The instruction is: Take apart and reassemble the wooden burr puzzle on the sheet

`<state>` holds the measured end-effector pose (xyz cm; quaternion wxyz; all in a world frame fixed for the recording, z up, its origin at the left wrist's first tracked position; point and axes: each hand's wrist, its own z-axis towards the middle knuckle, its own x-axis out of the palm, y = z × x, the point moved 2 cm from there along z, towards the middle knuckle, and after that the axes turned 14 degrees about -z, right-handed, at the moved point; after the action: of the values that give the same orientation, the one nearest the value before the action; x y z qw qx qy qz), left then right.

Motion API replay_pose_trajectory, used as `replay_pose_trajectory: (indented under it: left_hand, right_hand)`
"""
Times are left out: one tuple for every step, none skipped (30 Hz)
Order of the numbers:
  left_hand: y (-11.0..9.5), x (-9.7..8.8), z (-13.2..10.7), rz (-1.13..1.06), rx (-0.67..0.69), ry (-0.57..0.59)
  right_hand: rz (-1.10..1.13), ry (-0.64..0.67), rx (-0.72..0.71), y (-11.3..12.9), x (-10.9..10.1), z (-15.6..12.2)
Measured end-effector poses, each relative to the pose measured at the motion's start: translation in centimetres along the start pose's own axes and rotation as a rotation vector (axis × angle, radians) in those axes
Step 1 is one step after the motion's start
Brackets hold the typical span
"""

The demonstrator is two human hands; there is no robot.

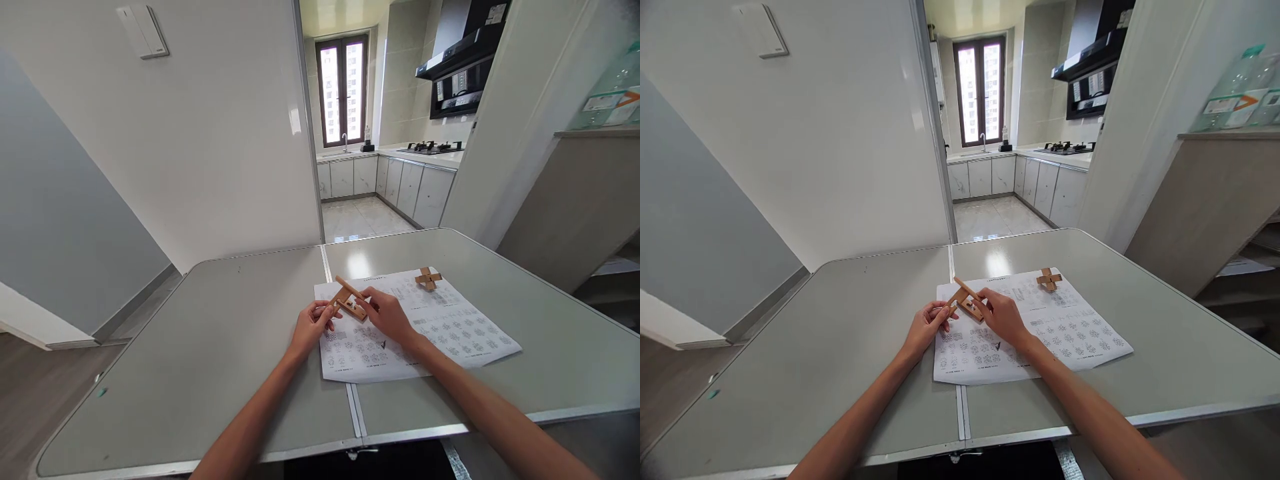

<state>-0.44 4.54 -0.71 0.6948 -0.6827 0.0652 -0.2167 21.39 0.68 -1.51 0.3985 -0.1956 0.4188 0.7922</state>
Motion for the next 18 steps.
replay_pose_trajectory:
  left_hand:
    - [-0.01,0.0,-0.02,-0.001,-0.001,-0.002]
    - [-0.01,-0.01,-0.02,-0.002,-0.004,-0.005]
    - [-0.02,-0.02,-0.03,-0.002,-0.005,-0.008]
    - [-0.03,-0.03,-0.03,-0.002,-0.006,-0.011]
    - [-0.05,-0.04,-0.02,-0.003,-0.005,-0.013]
    - [-0.08,-0.04,-0.02,-0.005,-0.006,-0.014]
    - [-0.12,-0.03,-0.03,-0.009,-0.008,-0.015]
    - [-0.17,-0.01,-0.05,-0.013,-0.012,-0.016]
    - [-0.23,0.02,-0.09,-0.016,-0.017,-0.016]
    - [-0.3,0.06,-0.13,-0.019,-0.02,-0.017]
    - [-0.38,0.11,-0.18,-0.02,-0.021,-0.019]
    - [-0.45,0.15,-0.23,-0.019,-0.021,-0.02]
    - [-0.51,0.19,-0.27,-0.017,-0.018,-0.021]
    - [-0.55,0.22,-0.3,-0.012,-0.015,-0.019]
    - [-0.58,0.24,-0.31,-0.007,-0.013,-0.016]
    - [-0.58,0.26,-0.32,-0.002,-0.011,-0.009]
    - [-0.58,0.27,-0.32,0.003,-0.01,0.0]
    - [-0.56,0.28,-0.32,0.006,-0.01,0.008]
  right_hand:
    - [-0.026,0.0,-0.021,0.0,-0.02,-0.03]
    - [-0.046,0.001,-0.038,0.0,-0.02,-0.07]
    - [-0.061,0.002,-0.05,-0.02,-0.02,-0.1]
    - [-0.074,0.003,-0.058,-0.06,0.0,-0.14]
    - [-0.087,0.001,-0.065,-0.1,0.04,-0.19]
    - [-0.099,-0.002,-0.071,-0.15,0.09,-0.24]
    - [-0.112,-0.004,-0.081,-0.18,0.16,-0.3]
    - [-0.127,-0.007,-0.093,-0.18,0.26,-0.36]
    - [-0.141,-0.013,-0.102,-0.16,0.36,-0.42]
    - [-0.154,-0.02,-0.109,-0.12,0.46,-0.48]
    - [-0.163,-0.024,-0.11,-0.07,0.56,-0.53]
    - [-0.168,-0.028,-0.107,-0.02,0.63,-0.56]
    - [-0.168,-0.028,-0.1,0.03,0.68,-0.58]
    - [-0.164,-0.021,-0.091,0.06,0.71,-0.58]
    - [-0.156,-0.009,-0.084,0.07,0.7,-0.56]
    - [-0.147,0.007,-0.079,0.07,0.67,-0.53]
    - [-0.138,0.02,-0.076,0.06,0.61,-0.49]
    - [-0.131,0.032,-0.073,0.04,0.53,-0.44]
